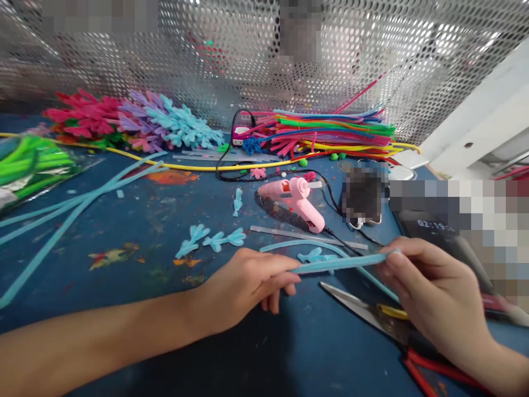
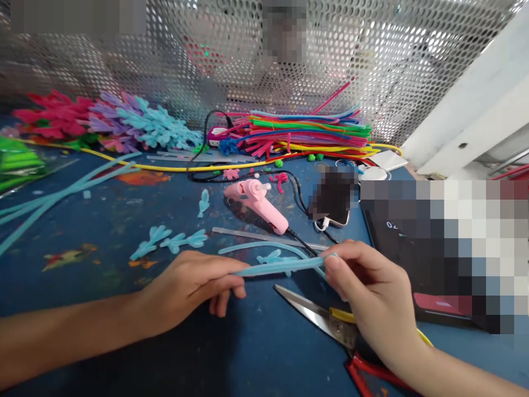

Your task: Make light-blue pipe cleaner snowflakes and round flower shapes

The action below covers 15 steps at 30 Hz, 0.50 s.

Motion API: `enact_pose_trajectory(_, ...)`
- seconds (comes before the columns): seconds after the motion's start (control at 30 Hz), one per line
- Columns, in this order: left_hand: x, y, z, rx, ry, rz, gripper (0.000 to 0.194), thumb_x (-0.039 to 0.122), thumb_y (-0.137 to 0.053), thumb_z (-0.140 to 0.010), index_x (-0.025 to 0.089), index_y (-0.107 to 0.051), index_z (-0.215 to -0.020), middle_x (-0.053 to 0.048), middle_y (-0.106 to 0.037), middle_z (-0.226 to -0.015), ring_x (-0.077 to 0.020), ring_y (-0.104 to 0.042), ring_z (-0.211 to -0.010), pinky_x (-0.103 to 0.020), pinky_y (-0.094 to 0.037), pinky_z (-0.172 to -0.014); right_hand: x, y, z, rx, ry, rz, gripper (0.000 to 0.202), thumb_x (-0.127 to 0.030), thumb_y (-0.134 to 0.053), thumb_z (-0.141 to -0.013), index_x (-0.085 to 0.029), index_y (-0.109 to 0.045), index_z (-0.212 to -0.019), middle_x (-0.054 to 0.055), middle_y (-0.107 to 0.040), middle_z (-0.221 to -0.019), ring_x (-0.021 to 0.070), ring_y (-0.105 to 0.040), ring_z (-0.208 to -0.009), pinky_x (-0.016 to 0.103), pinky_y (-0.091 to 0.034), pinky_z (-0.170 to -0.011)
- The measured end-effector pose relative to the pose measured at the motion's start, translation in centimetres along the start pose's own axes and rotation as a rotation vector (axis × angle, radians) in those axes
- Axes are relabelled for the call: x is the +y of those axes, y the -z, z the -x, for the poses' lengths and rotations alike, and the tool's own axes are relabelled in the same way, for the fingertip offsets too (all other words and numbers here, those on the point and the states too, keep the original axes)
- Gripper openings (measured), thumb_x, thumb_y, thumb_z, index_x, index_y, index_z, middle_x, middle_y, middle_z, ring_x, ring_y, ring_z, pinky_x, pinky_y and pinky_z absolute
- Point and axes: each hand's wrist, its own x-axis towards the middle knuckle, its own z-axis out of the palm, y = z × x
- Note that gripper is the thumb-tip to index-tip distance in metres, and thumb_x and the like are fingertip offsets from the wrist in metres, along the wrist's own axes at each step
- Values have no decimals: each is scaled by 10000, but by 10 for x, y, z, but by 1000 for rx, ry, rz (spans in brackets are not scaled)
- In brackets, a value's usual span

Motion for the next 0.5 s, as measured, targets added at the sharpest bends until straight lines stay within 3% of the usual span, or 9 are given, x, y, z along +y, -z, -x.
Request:
enact_pose_trajectory(0.2, -7, 15, 6, -2, 17, -55, 252, 315, -505, -844, 134, -670, -786, 8, -615, -551, -29, -446, -345, -119, -353, -359, 2, 2, -4, -117, -13, 39, 88, -289, -622, -764, -204, -645, -757, 19, -540, -630, 111, -465, -529, 219, -357, -422)
enact_pose_trajectory(0.37, -11, 22, 8, 10, 109, -35, 272, 316, -463, -868, 142, -654, -785, 11, -624, -551, -44, -494, -362, -131, -364, -378, -7, 0, -7, -174, 22, 134, 140, -318, -611, -771, -192, -645, -719, 12, -530, -595, 104, -454, -511, 211, -339, -415)
enact_pose_trajectory(0.5, -19, 27, 13, 33, -166, -356, 156, 259, -498, -856, 183, -632, -885, 10, -643, -629, -72, -560, -493, -166, -390, -496, -12, -3, -9, -278, 60, 306, 228, -333, -555, -810, -181, -595, -645, 3, -512, -564, 103, -446, -516, 215, -359, -454)
